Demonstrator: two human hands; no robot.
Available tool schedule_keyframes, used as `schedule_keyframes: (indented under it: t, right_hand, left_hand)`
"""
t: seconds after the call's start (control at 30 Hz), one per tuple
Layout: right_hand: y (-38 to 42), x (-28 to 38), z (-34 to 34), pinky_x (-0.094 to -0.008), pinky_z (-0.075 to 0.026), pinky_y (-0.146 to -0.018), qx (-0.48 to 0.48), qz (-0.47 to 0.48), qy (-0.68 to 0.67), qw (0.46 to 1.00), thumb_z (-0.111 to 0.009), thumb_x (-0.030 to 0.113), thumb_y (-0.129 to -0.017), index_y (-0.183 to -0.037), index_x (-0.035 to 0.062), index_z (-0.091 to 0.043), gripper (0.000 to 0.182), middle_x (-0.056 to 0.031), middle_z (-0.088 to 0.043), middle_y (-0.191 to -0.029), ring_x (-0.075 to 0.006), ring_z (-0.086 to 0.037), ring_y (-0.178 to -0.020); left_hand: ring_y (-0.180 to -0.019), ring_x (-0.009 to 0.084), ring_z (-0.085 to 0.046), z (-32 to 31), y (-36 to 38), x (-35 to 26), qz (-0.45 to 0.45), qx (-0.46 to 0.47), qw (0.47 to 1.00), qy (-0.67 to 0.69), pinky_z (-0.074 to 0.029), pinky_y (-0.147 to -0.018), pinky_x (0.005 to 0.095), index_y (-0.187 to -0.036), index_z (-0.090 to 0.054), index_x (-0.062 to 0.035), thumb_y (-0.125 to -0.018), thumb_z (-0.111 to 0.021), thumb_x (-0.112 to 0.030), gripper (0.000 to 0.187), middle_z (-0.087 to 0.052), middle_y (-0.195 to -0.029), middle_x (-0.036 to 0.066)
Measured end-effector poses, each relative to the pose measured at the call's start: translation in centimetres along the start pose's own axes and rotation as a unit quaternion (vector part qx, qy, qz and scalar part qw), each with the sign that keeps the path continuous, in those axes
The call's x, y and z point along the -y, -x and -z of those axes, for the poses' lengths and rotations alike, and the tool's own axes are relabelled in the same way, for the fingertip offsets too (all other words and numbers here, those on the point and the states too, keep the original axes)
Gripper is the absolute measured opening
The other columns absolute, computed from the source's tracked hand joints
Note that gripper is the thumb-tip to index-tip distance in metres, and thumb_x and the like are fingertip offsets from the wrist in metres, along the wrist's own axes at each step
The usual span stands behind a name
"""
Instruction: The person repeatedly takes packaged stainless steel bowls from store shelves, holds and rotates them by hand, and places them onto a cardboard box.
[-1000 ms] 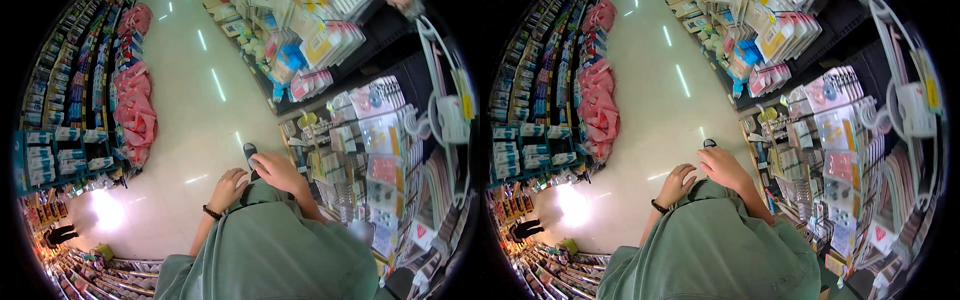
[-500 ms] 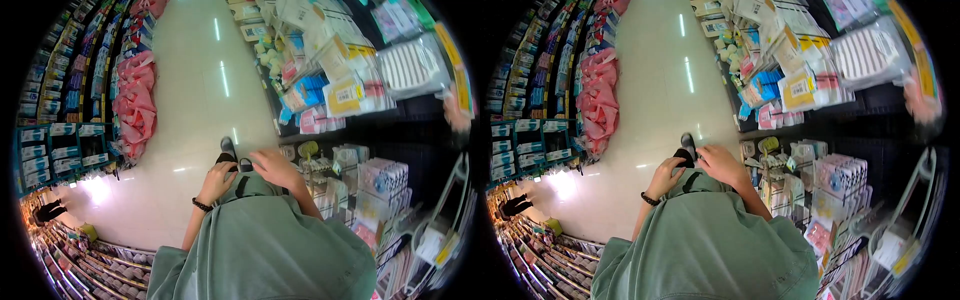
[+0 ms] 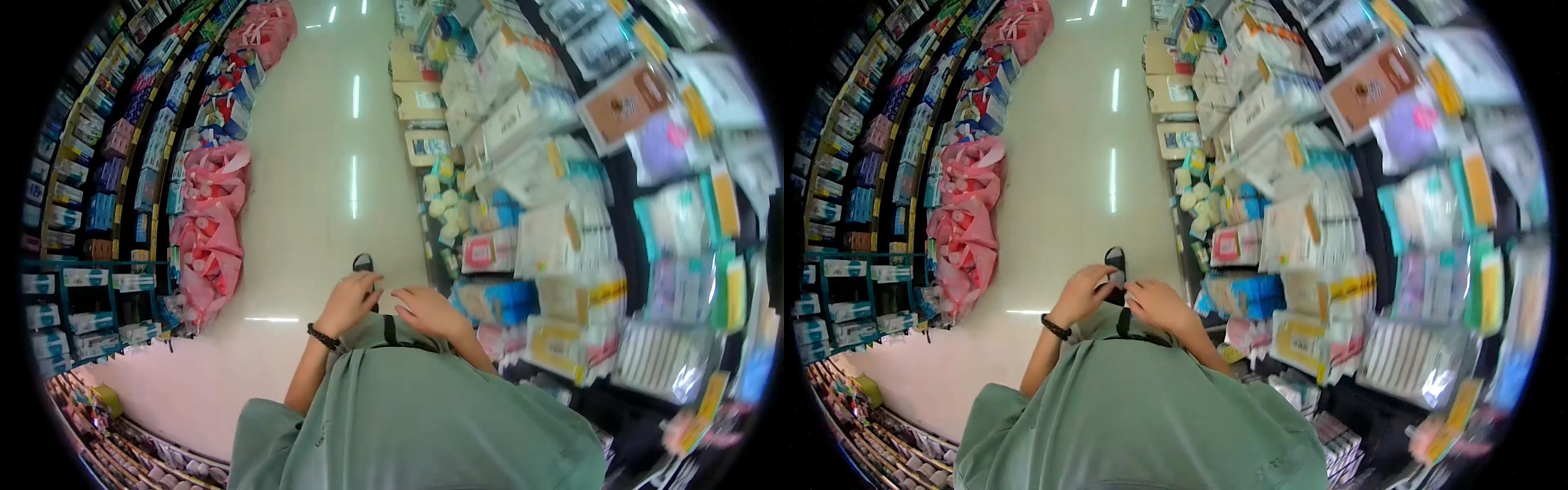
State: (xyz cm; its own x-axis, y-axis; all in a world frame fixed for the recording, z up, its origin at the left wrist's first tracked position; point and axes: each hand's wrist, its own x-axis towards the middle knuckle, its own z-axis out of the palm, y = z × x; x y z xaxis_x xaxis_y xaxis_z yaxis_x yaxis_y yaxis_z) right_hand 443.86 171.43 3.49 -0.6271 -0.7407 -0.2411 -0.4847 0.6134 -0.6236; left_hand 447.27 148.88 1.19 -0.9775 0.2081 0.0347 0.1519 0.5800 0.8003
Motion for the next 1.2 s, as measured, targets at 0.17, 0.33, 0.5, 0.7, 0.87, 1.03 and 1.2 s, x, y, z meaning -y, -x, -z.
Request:
schedule_keyframes:
  t: [0.17,0.33,0.5,0.7,0.87,1.03,1.2]
  right_hand:
    - [-11.0,-1.2,9.7,-0.0469,-0.049,-0.092,-0.079,0.025,-0.026,0.996,-0.058,0.022,-0.096,-0.124,0.0024,-0.059,0.034,-0.0195,-0.064,-0.114,-0.0398,-0.060,-0.105]
    - [-19.4,-5.0,13.3,-0.0479,-0.051,-0.088,-0.061,0.051,-0.018,0.997,-0.059,0.021,-0.095,-0.121,0.0022,-0.059,0.032,-0.0181,-0.065,-0.108,-0.0385,-0.062,-0.100]
    - [-27.5,-9.9,16.2,-0.0467,-0.051,-0.089,-0.016,0.061,-0.036,0.997,-0.059,0.021,-0.093,-0.117,0.0007,-0.063,0.032,-0.0172,-0.065,-0.107,-0.0353,-0.063,-0.099]
    - [-40.5,-17.1,24.4,-0.0467,-0.051,-0.089,-0.008,0.074,-0.028,0.997,-0.059,0.020,-0.092,-0.109,0.0003,-0.066,0.027,-0.0172,-0.065,-0.107,-0.0354,-0.063,-0.099]
    - [-49.9,-21.3,33.2,-0.0473,-0.051,-0.087,-0.102,0.035,-0.061,0.992,-0.060,0.019,-0.093,-0.114,0.0011,-0.063,0.028,-0.0173,-0.065,-0.105,-0.0365,-0.063,-0.099]
    - [-57.3,-24.7,39.4,-0.0470,-0.050,-0.088,-0.138,0.041,-0.081,0.986,-0.060,0.016,-0.093,-0.114,0.0018,-0.063,0.025,-0.0175,-0.066,-0.104,-0.0380,-0.062,-0.100]
    - [-62.8,-27.4,43.4,-0.0476,-0.049,-0.091,-0.121,0.028,-0.092,0.988,-0.059,0.016,-0.094,-0.115,0.0021,-0.063,0.025,-0.0175,-0.066,-0.105,-0.0384,-0.061,-0.102]
  left_hand:
    - [-0.102,0.0372,-0.063,8.6,-12.7,1.0,-0.008,-0.114,0.993,0.013,-0.052,-0.089,0.0435,-0.116,-0.065,-0.0028,-0.093,-0.066,-0.014,0.026,-0.068,-0.109,0.016]
    - [-0.104,0.0355,-0.064,11.9,-20.7,2.5,-0.021,-0.105,0.992,0.065,-0.052,-0.090,0.0419,-0.116,-0.066,-0.0023,-0.092,-0.067,-0.011,0.026,-0.069,-0.110,0.016]
    - [-0.105,0.0356,-0.065,12.3,-28.0,5.5,0.008,-0.029,0.996,0.086,-0.052,-0.091,0.0414,-0.120,-0.065,-0.0021,-0.093,-0.067,-0.011,0.029,-0.068,-0.113,0.017]
    - [-0.107,0.0359,-0.064,15.4,-41.7,9.9,0.025,-0.011,0.998,0.049,-0.052,-0.091,0.0424,-0.125,-0.062,-0.0030,-0.093,-0.065,-0.012,0.033,-0.067,-0.116,0.017]
    - [-0.106,0.0356,-0.064,21.7,-55.0,10.2,-0.003,-0.032,0.999,-0.034,-0.051,-0.091,0.0423,-0.122,-0.063,-0.0020,-0.092,-0.066,-0.010,0.032,-0.067,-0.116,0.016]
    - [-0.102,0.0366,-0.064,24.5,-64.0,13.1,-0.006,-0.026,0.997,-0.070,-0.051,-0.089,0.0432,-0.119,-0.064,-0.0021,-0.091,-0.067,-0.011,0.030,-0.067,-0.112,0.016]
    - [-0.097,0.0364,-0.063,25.4,-70.9,15.8,0.004,-0.014,1.000,-0.023,-0.051,-0.085,0.0441,-0.118,-0.063,-0.0034,-0.090,-0.067,-0.012,0.030,-0.067,-0.109,0.016]
